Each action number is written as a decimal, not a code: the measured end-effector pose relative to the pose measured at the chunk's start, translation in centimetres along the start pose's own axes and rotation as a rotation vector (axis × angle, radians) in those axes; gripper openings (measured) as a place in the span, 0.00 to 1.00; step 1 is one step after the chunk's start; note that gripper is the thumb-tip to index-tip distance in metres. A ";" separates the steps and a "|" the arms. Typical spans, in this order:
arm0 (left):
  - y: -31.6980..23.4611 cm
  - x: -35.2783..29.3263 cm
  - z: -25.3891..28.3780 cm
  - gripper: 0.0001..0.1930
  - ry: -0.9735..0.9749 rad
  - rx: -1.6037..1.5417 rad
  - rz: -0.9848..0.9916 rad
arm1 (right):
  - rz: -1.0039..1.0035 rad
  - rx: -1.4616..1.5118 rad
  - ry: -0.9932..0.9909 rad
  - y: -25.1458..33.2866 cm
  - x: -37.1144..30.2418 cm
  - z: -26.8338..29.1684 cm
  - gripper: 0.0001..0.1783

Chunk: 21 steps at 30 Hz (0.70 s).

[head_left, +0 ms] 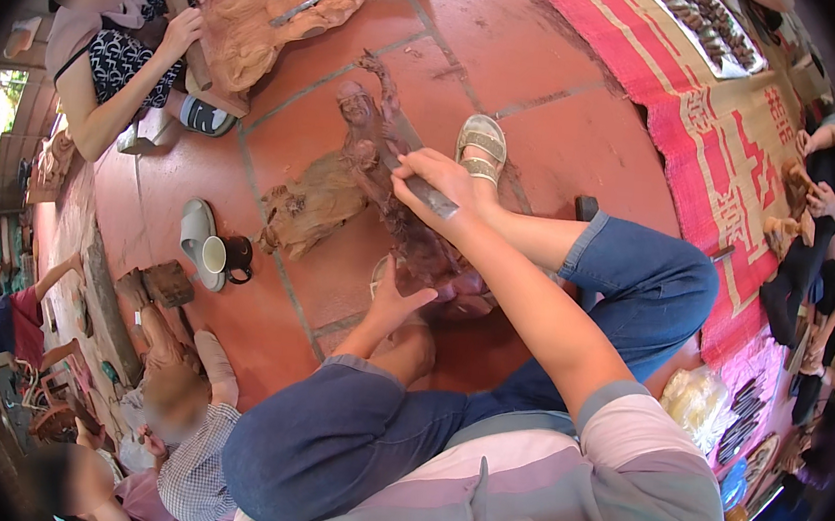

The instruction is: The person is carving a piece of wood using a chisel and mallet. They are seated on the floor, holding the wood between their legs and striking the chisel with the mallet to shape the wood.

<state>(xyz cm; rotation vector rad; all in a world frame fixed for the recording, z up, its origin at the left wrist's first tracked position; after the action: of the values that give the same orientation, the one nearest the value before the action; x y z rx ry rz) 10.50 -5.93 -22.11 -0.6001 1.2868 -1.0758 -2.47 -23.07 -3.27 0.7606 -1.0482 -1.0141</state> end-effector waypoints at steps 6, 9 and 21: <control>0.6 0.5 -0.2 0.61 0.020 0.016 -0.020 | 0.098 0.049 -0.122 -0.3 1.0 0.3 0.05; 0.8 0.2 0.2 0.62 0.009 0.143 -0.013 | -0.028 -0.002 0.020 -0.3 -0.5 -0.8 0.05; -0.2 0.3 0.0 0.66 -0.052 0.046 -0.073 | -0.111 -0.033 0.031 0.3 1.2 -0.2 0.05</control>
<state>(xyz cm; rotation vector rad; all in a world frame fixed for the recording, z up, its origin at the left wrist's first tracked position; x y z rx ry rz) 10.45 -6.32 -22.04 -0.6403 1.2001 -1.1401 -1.98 -24.12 -2.69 0.8118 -0.9690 -1.1082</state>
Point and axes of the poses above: each hand's wrist, its own x-axis towards the middle knuckle, its own z-axis out of the back of the hand, y = z × x, the point moved 9 cm from there along x, towards the middle knuckle, and after that the axes turned 4 degrees about -z, right-handed, at the moved point
